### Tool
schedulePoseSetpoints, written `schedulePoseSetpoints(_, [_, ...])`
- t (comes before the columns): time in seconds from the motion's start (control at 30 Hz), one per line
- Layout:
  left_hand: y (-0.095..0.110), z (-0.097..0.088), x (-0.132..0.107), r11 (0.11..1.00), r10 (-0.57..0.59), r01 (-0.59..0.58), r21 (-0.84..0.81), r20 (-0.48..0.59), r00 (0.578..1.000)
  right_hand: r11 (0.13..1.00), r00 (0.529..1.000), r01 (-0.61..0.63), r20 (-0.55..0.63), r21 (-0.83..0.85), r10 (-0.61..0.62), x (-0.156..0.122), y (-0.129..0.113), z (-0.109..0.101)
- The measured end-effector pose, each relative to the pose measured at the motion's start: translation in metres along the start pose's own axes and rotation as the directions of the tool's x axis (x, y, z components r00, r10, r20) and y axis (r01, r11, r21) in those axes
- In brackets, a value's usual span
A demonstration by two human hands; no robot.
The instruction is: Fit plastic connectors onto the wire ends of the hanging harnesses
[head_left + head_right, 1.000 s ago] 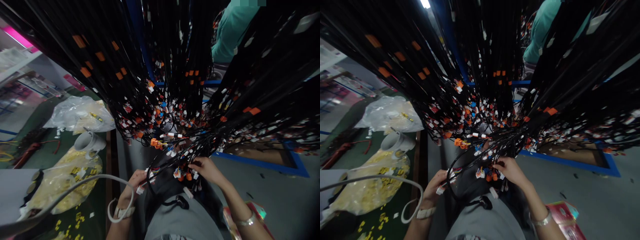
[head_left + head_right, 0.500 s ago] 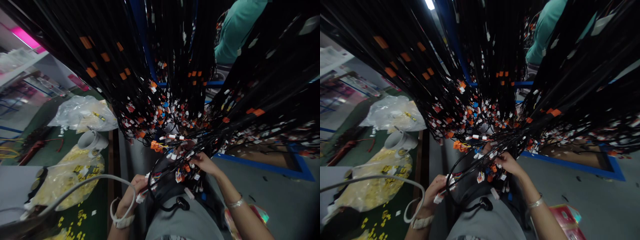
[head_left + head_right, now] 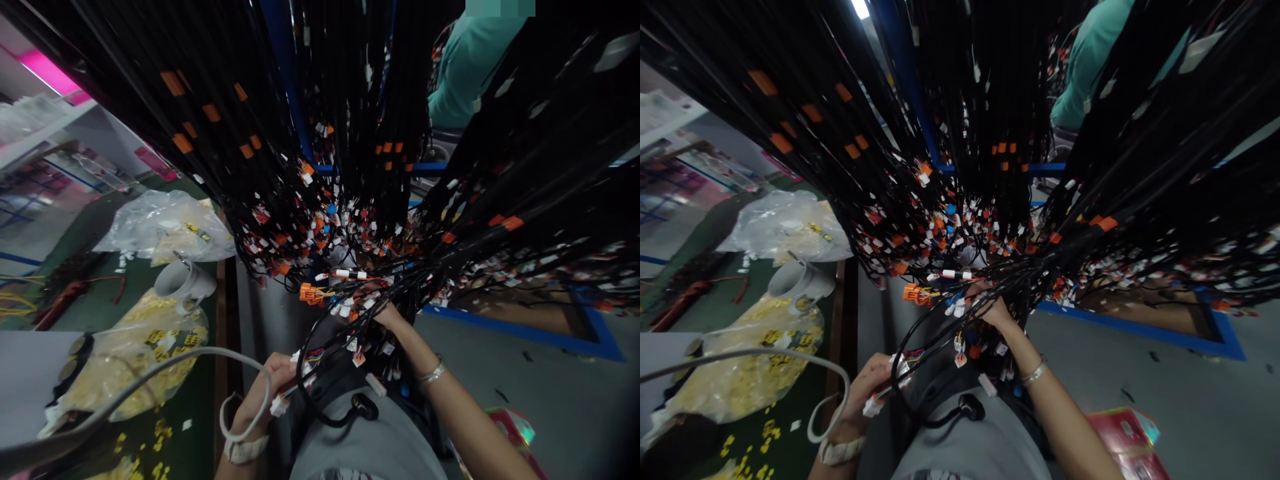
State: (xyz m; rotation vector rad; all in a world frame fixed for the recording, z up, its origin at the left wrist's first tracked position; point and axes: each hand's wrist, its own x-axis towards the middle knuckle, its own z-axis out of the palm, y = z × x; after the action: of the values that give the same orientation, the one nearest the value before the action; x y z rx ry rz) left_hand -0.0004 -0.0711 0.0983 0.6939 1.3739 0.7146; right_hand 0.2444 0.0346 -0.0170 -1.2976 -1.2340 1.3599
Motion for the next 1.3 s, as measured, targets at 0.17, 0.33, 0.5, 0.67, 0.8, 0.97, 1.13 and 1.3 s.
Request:
schedulePoseSetpoints(0.17, [-0.005,-0.004,0.004,1.000,-0.010,0.011,-0.008,0.006,1.000,0.999,0.998,-0.052,0.029,0.000,0.052,0.012,0.005,0.007])
schedulePoseSetpoints(0.33, [-0.006,-0.006,0.008,0.999,0.016,-0.016,-0.033,0.027,0.999,0.995,0.998,-0.052,0.038,-0.084,0.056,0.009,-0.002,0.003])
schedulePoseSetpoints(0.5, [-0.006,0.000,0.018,0.992,0.060,-0.067,-0.107,-0.062,0.996,0.977,0.998,-0.021,0.060,-0.210,0.034,-0.023,-0.017,-0.014])
schedulePoseSetpoints(0.67, [-0.009,0.000,0.029,0.991,0.063,-0.079,-0.104,-0.148,0.987,0.819,0.999,-0.053,-0.020,-0.571,0.051,-0.062,-0.024,-0.031])
schedulePoseSetpoints(0.8, [-0.010,-0.001,0.036,0.995,0.038,-0.049,-0.085,-0.122,0.992,0.822,0.987,-0.131,0.002,-0.554,0.159,-0.084,-0.029,-0.041])
schedulePoseSetpoints(0.97, [-0.006,0.003,0.043,0.997,0.006,-0.010,-0.079,-0.047,0.999,0.919,0.933,-0.235,0.192,-0.315,0.304,-0.095,-0.043,-0.044])
schedulePoseSetpoints(1.13, [-0.001,0.006,0.048,0.998,-0.020,0.019,-0.053,-0.013,1.000,0.891,0.880,-0.437,0.262,0.121,0.396,-0.100,-0.060,-0.027])
schedulePoseSetpoints(1.3, [-0.002,0.004,0.048,0.999,0.022,-0.019,0.036,-0.081,0.997,0.558,0.795,-0.598,0.337,0.576,0.504,-0.096,-0.068,-0.009])
